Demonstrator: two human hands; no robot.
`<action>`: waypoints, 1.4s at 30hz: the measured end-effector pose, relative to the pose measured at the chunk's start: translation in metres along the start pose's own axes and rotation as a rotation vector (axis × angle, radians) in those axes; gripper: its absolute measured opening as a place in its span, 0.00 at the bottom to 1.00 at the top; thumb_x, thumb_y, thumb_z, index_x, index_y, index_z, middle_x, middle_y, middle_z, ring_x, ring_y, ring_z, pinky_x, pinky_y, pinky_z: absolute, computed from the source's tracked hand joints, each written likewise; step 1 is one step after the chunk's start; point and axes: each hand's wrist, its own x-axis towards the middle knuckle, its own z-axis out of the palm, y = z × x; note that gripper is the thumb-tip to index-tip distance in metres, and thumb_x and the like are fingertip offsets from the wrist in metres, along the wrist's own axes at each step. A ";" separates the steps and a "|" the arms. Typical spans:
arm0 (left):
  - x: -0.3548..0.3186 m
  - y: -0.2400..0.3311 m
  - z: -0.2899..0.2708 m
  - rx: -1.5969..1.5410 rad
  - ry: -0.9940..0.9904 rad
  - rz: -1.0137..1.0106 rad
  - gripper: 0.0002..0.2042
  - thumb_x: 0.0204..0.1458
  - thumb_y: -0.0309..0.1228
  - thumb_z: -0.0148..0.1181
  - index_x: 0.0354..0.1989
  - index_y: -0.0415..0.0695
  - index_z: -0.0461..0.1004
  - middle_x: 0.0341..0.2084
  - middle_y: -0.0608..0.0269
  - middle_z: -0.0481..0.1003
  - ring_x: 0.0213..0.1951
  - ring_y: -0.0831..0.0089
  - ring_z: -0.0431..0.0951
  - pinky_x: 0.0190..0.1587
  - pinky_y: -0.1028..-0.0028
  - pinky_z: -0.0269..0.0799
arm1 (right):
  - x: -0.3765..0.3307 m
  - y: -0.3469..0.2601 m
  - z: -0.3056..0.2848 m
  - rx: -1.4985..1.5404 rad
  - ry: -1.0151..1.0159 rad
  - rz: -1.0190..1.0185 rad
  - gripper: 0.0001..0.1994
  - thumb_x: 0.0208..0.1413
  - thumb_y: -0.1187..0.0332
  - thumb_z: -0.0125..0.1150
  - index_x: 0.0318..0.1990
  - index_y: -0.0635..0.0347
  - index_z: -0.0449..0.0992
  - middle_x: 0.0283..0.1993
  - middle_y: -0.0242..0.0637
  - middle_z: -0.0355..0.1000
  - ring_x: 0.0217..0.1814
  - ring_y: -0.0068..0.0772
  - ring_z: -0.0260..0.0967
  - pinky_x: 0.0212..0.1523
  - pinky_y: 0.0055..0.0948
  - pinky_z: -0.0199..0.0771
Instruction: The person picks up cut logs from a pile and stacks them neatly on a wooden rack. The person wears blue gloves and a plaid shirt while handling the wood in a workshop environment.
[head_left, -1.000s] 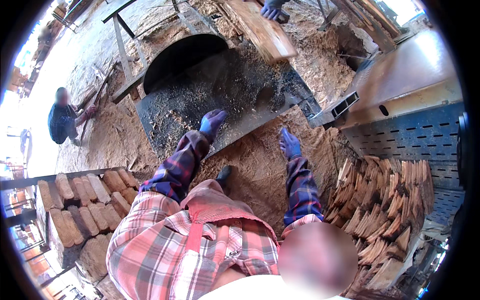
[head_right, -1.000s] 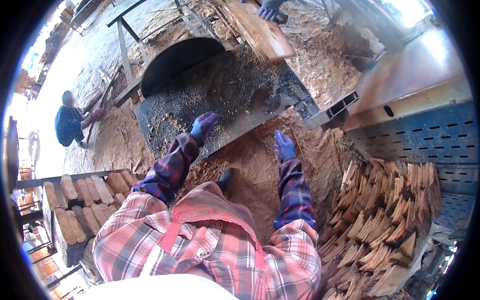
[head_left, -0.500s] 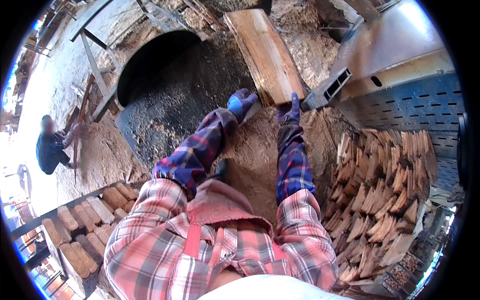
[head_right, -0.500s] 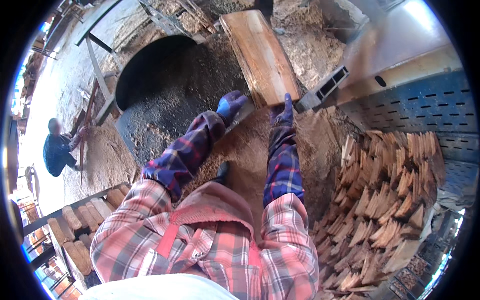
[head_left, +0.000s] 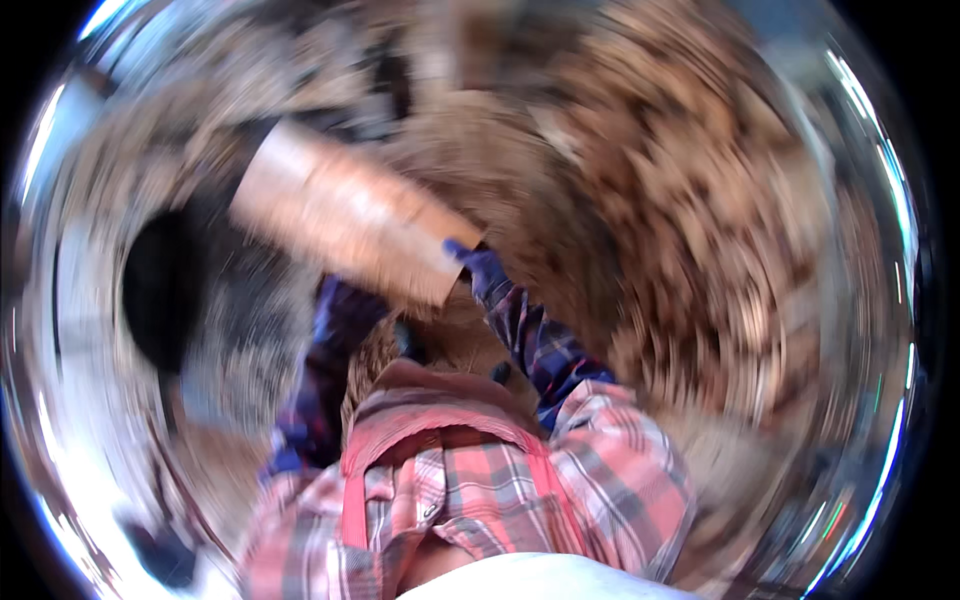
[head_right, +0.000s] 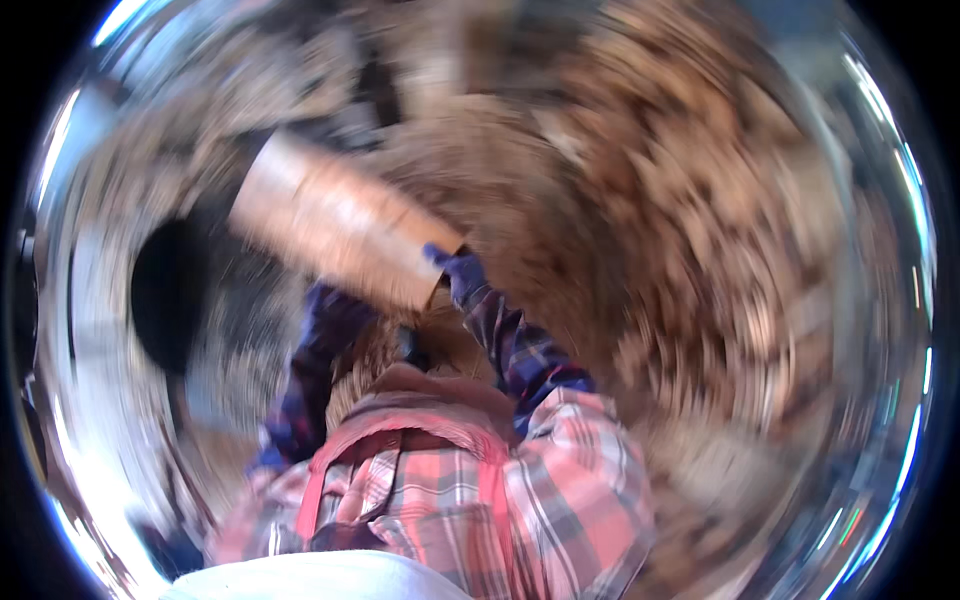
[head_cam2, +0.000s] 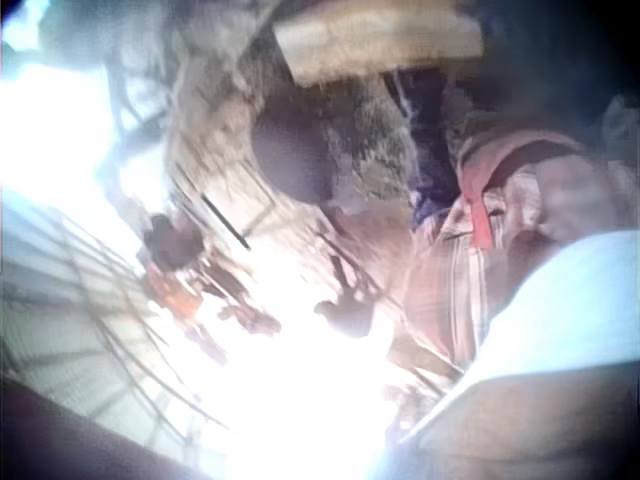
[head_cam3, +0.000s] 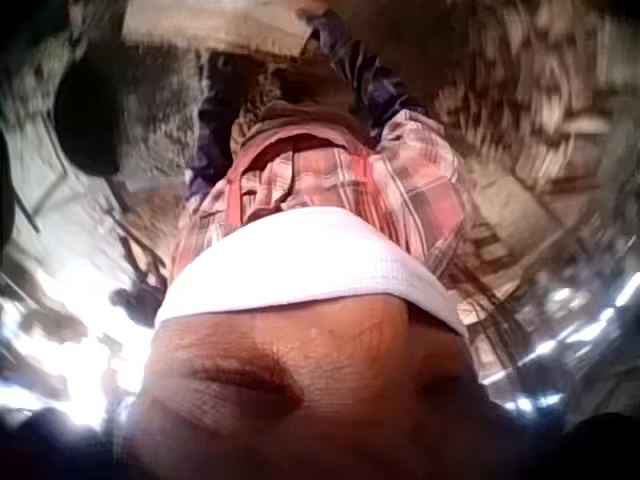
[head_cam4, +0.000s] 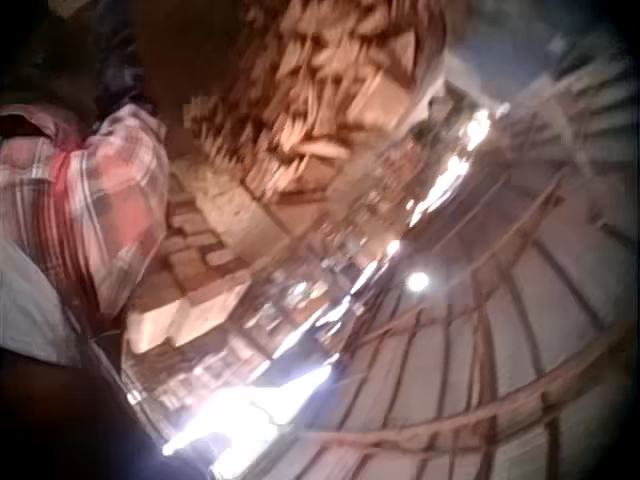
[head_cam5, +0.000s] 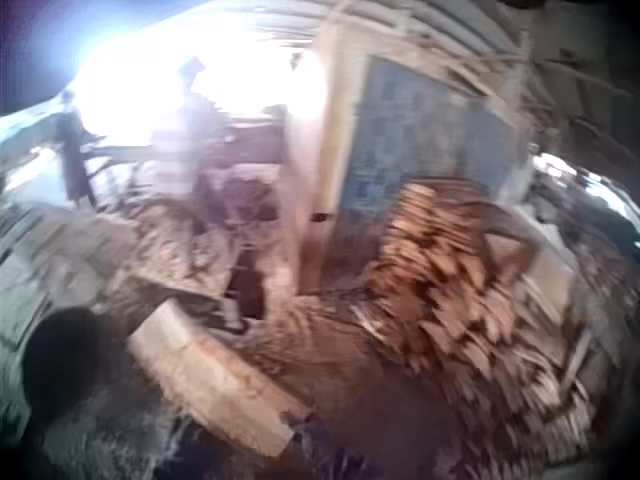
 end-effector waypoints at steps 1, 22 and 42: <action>-0.015 -0.018 -0.022 0.045 0.033 0.019 0.12 0.58 0.36 0.42 0.44 0.45 0.67 0.34 0.61 0.71 0.39 0.65 0.70 0.42 0.63 0.66 | -0.038 -0.027 -0.041 -0.111 -0.101 -0.007 0.19 0.48 0.71 0.64 0.49 0.63 0.72 0.44 0.31 0.73 0.45 0.25 0.69 0.49 0.27 0.68; 0.106 -0.477 0.316 1.108 -1.090 -0.141 0.19 0.53 0.29 0.55 0.52 0.36 0.65 0.46 0.55 0.71 0.49 0.67 0.71 0.54 0.68 0.68 | -0.407 -0.309 -0.377 0.259 0.668 -1.034 0.16 0.55 0.59 0.57 0.41 0.64 0.73 0.29 0.34 0.73 0.31 0.29 0.71 0.32 0.25 0.73; -0.047 -0.169 -0.071 0.776 0.286 0.723 0.13 0.50 0.39 0.57 0.30 0.40 0.76 0.22 0.72 0.71 0.26 0.81 0.67 0.29 0.77 0.65 | -0.146 -0.007 0.029 -0.763 -1.292 0.690 0.23 0.56 0.56 0.55 0.55 0.60 0.65 0.45 0.31 0.68 0.45 0.22 0.64 0.46 0.25 0.66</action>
